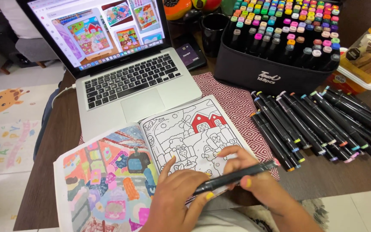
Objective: Coloring in a drawing book using colored markers.
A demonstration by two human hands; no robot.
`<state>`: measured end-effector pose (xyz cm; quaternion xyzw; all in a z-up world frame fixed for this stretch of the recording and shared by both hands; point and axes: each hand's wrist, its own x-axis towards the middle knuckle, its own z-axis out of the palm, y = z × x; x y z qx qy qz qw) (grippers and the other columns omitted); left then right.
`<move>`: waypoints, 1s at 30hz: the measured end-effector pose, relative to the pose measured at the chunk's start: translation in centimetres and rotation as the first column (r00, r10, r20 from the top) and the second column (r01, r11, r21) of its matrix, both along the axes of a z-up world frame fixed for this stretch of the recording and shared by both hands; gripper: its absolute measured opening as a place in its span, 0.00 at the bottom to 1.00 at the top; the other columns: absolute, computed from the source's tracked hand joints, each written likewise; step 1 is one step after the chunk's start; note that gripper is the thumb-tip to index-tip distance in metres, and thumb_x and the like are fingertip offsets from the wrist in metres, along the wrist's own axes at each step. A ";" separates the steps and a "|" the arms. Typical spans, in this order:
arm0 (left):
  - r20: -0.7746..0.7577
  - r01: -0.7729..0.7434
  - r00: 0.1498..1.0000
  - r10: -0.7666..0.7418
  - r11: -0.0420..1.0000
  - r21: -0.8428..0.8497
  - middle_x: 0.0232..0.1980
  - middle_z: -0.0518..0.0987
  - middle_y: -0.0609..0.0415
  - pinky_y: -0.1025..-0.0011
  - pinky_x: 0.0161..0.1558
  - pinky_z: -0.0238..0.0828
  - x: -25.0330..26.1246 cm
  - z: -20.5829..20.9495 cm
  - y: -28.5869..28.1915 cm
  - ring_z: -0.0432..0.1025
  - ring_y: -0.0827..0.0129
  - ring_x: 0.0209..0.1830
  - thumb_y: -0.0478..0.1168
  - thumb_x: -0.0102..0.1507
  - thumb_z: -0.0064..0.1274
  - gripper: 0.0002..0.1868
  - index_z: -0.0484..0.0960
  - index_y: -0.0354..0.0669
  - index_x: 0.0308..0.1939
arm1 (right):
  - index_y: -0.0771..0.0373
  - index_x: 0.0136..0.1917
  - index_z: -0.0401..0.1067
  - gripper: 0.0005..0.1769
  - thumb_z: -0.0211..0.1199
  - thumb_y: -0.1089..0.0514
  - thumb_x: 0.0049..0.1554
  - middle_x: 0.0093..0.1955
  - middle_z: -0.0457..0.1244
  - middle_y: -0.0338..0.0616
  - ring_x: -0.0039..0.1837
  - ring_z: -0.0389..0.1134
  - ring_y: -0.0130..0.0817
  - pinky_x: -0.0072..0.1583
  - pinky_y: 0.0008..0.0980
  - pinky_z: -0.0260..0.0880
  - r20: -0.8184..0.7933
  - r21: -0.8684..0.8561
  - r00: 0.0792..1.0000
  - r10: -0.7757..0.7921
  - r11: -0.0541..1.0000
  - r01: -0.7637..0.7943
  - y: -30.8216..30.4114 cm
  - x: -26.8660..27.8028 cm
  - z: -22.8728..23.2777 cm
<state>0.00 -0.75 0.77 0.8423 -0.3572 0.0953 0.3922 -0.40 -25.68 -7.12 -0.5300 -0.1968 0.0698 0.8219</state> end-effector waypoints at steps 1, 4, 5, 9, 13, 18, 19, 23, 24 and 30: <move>-0.005 0.006 1.000 -0.006 1.000 0.003 0.46 0.86 0.53 0.41 0.71 0.49 0.1 -0.1 0.4 0.79 0.59 0.51 0.41 0.59 0.61 0.13 0.83 0.42 0.46 | 0.73 0.72 0.61 0.47 0.71 0.35 0.56 0.43 0.66 0.41 0.47 0.67 0.26 0.50 0.25 0.66 -0.005 0.003 1.000 -0.006 1.000 0.006 -0.9 -0.1 0.5; 0.061 -0.014 0.998 0.014 1.000 0.003 0.45 0.84 0.49 0.50 0.67 0.63 0.3 -0.2 1.4 0.78 0.54 0.51 0.40 0.60 0.58 0.13 0.81 0.39 0.46 | 0.68 0.63 0.63 0.42 0.79 0.44 0.47 0.45 0.69 0.43 0.44 0.72 0.30 0.45 0.31 0.73 0.010 0.016 0.958 -0.287 0.958 0.287 -3.4 -0.4 2.2; 0.043 -0.014 0.999 0.012 0.999 0.040 0.44 0.83 0.47 0.52 0.59 0.65 0.2 0.0 1.5 0.76 0.51 0.48 0.41 0.60 0.59 0.13 0.81 0.38 0.46 | 0.68 0.58 0.68 0.33 0.80 0.48 0.48 0.45 0.69 0.43 0.45 0.72 0.31 0.46 0.33 0.74 0.144 -0.153 0.944 -0.296 0.936 0.317 -4.1 -0.7 2.7; -0.031 0.088 0.996 -0.084 0.980 0.180 0.36 0.79 0.46 0.54 0.44 0.66 -0.2 0.9 1.3 0.72 0.49 0.38 0.47 0.60 0.62 0.15 0.80 0.39 0.41 | 0.57 0.46 0.79 0.18 0.77 0.47 0.46 0.39 0.70 0.36 0.41 0.73 0.29 0.41 0.28 0.72 0.639 -0.642 0.769 -0.018 0.537 0.547 -3.3 -1.6 8.0; -0.050 0.163 0.987 -0.156 0.952 0.260 0.33 0.78 0.47 0.53 0.42 0.67 0.4 -0.6 1.2 0.72 0.49 0.36 0.52 0.60 0.63 0.18 0.79 0.41 0.36 | 0.58 0.50 0.80 0.19 0.76 0.46 0.49 0.36 0.68 0.38 0.38 0.71 0.35 0.39 0.33 0.69 0.638 -0.702 0.760 0.119 0.495 0.512 -3.2 -2.1 8.7; 0.095 0.162 0.976 -0.194 0.947 0.277 0.30 0.78 0.49 0.54 0.37 0.69 1.3 -4.8 1.1 0.73 0.51 0.32 0.57 0.57 0.64 0.23 0.79 0.41 0.37 | 0.57 0.57 0.80 0.19 0.73 0.46 0.56 0.38 0.66 0.38 0.39 0.68 0.36 0.41 0.33 0.69 0.662 -0.676 0.730 0.169 0.557 0.483 -3.4 -2.6 8.8; 0.089 0.181 0.973 -0.213 0.944 0.275 0.30 0.78 0.49 0.54 0.37 0.69 1.5 -5.4 1.2 0.73 0.51 0.32 0.57 0.57 0.64 0.23 0.79 0.41 0.37 | 0.57 0.57 0.80 0.19 0.73 0.46 0.56 0.38 0.66 0.38 0.39 0.68 0.36 0.41 0.33 0.69 0.657 -0.679 0.738 0.155 0.547 0.490 -3.5 -2.8 9.0; 0.162 0.203 0.953 -0.256 0.936 0.286 0.27 0.78 0.48 0.53 0.31 0.69 2.2 -7.9 1.4 0.74 0.51 0.26 0.62 0.53 0.65 0.26 0.78 0.42 0.30 | 0.56 0.57 0.80 0.20 0.73 0.46 0.55 0.35 0.64 0.37 0.38 0.67 0.34 0.41 0.32 0.68 0.616 -0.680 0.776 0.135 0.589 0.438 -3.7 -3.2 8.8; 0.160 0.196 0.955 -0.251 0.934 0.299 0.26 0.77 0.48 0.53 0.30 0.69 2.2 -8.5 1.5 0.74 0.51 0.24 0.63 0.53 0.66 0.28 0.78 0.42 0.27 | 0.56 0.58 0.81 0.20 0.73 0.46 0.55 0.35 0.63 0.38 0.38 0.67 0.34 0.41 0.33 0.68 0.607 -0.682 0.782 0.143 0.599 0.420 -3.8 -3.3 8.7; 0.221 0.212 0.936 -0.274 0.939 0.270 0.24 0.78 0.49 0.55 0.31 0.71 2.1 -7.9 0.8 0.75 0.52 0.25 0.62 0.53 0.64 0.26 0.78 0.43 0.28 | 0.56 0.59 0.80 0.21 0.72 0.45 0.56 0.36 0.62 0.38 0.39 0.66 0.35 0.42 0.33 0.68 0.612 -0.684 0.780 0.130 0.581 0.440 -4.2 -4.1 8.6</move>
